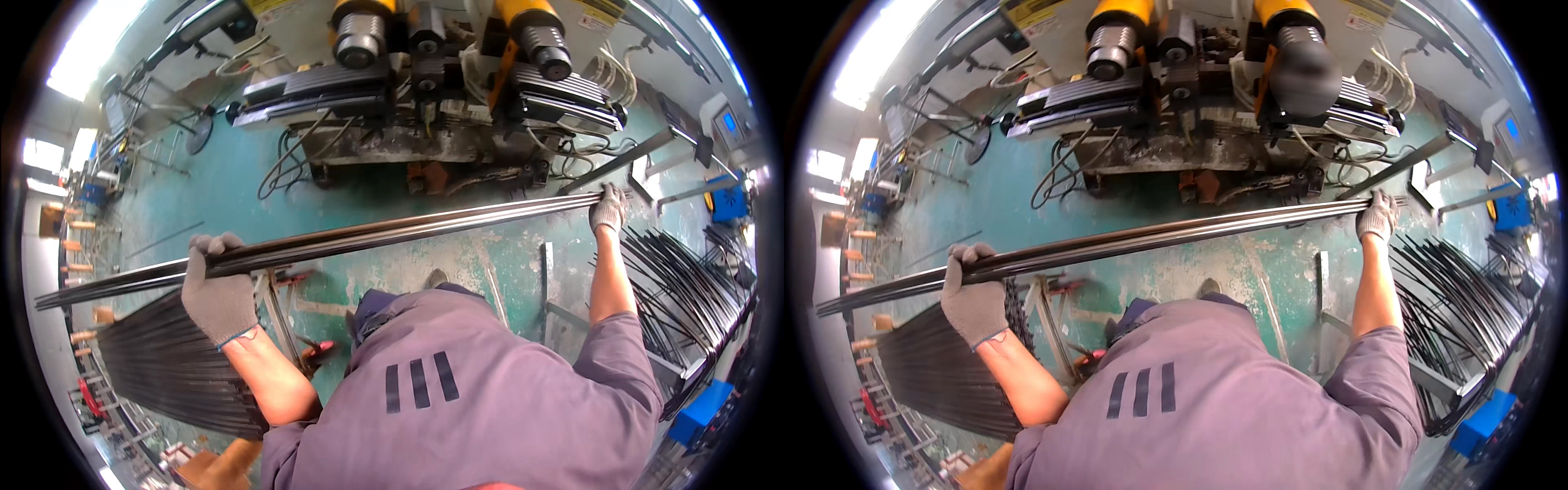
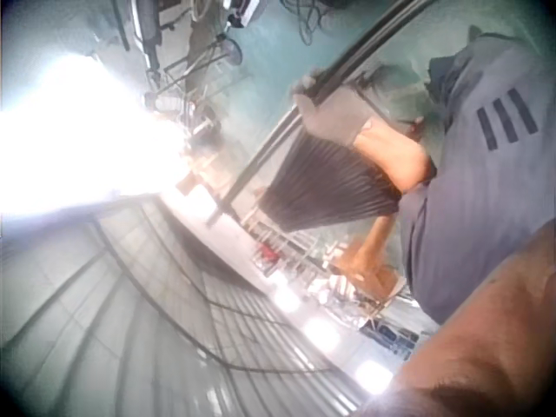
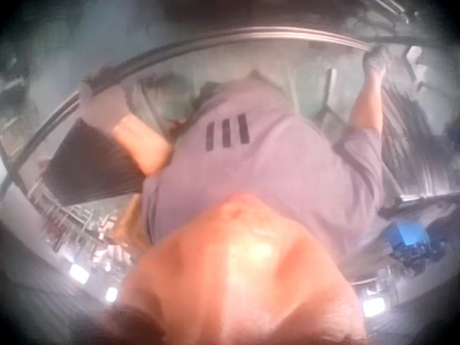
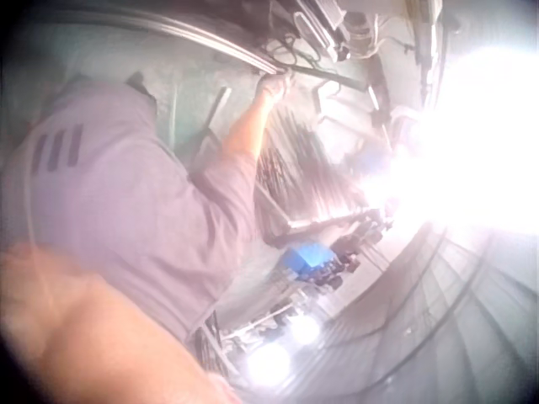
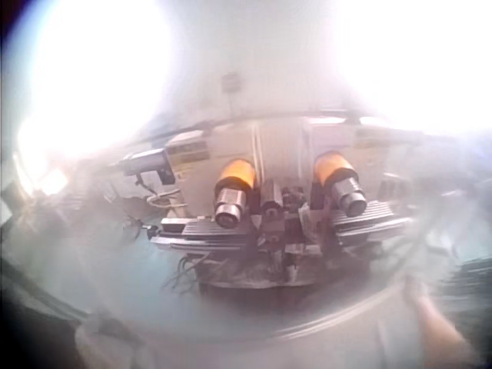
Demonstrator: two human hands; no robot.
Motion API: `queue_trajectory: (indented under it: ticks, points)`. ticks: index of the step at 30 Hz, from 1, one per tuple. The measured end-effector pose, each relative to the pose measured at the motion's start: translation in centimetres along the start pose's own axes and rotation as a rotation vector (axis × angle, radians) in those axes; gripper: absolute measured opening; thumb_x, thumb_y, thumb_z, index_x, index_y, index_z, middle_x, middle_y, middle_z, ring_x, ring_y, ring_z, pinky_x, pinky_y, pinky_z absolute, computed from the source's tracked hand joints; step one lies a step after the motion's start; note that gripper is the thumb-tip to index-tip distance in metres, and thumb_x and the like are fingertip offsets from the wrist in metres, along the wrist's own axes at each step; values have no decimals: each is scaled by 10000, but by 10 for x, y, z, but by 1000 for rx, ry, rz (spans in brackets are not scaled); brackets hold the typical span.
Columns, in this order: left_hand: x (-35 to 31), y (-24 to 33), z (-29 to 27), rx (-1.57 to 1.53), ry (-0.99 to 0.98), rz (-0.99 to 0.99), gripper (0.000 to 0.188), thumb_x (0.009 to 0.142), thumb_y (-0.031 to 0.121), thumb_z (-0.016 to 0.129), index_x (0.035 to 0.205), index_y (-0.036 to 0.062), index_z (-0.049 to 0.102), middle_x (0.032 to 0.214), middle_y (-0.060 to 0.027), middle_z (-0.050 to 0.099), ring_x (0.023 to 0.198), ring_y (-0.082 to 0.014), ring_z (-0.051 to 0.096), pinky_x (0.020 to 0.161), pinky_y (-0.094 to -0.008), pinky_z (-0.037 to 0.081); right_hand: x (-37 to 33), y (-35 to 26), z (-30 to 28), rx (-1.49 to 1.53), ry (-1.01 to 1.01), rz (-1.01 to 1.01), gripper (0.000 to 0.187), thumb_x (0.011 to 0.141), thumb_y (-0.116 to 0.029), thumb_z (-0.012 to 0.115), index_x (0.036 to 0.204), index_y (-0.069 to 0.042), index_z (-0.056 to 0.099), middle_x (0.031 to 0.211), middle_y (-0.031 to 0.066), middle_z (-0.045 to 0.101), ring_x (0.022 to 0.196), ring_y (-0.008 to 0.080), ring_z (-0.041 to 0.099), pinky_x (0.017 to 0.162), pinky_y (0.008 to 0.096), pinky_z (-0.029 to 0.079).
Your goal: The person repeatedly picks up bundles of long metal rods from a floor pile and feeds them into a yellow industrial bending machine. They guide the rods through the rollers to bend them, then remove the finished pieces and place them onto a metal rack. The process is continuous and repetitive throughout the clip.
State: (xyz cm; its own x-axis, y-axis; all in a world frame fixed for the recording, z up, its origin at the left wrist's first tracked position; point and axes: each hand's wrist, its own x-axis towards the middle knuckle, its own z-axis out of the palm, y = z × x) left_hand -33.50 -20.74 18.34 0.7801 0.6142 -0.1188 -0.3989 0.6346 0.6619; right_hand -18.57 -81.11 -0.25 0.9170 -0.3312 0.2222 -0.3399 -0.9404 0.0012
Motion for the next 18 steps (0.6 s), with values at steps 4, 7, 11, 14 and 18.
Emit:
queue_trajectory:
  ticks: [4, 7, 11, 14, 18]
  points:
    - [29, -28, 27, 79, -85, 27, 88, 1003, 110, 488, 1025, 35, 530, 888, -52, 536, 809, -179, 522, 897, -395, 454, -12, -28, 27, 1360, -174, 412, 526, 813, -52, 570, 1328, 25, 496, 1161, 220, 657, 1026, 337, 656, 925, 409, 487]
    - [49, -77, 32, 110, -185, -82, 110, 1001, 149, 516, 1022, 43, 535, 885, -71, 559, 845, -192, 547, 971, -427, 447, -63, -163, -67, 2599, -695, 476, 503, 862, -141, 610, 1249, 144, 462, 1170, 265, 572, 1241, 361, 502, 1132, 479, 348]
    - [73, -109, 43, 41, -330, -277, 98, 970, 92, 526, 1047, 34, 544, 915, -129, 614, 928, -255, 594, 1075, -517, 397, -53, -230, -39, 2203, -580, 636, 217, 959, -63, 553, 1140, 57, 559, 1071, 186, 635, 1034, 315, 627, 947, 420, 541]
    - [118, -87, 36, 89, -466, -242, 166, 936, 50, 513, 1090, 12, 562, 921, -148, 632, 944, -289, 601, 1056, -552, 399, -30, -244, -55, 2326, -486, 977, 116, 953, -31, 538, 1052, 4, 587, 1005, 158, 651, 970, 309, 649, 920, 437, 559]
    - [229, 10, -9, -151, -465, -180, 261, 897, 58, 554, 1139, -35, 528, 1018, -140, 594, 999, -292, 582, 1106, -479, 359, -12, -227, -64, 2313, -226, 893, 150, 938, -49, 576, 1039, 48, 629, 959, 114, 681, 854, 193, 666, 749, 240, 562]
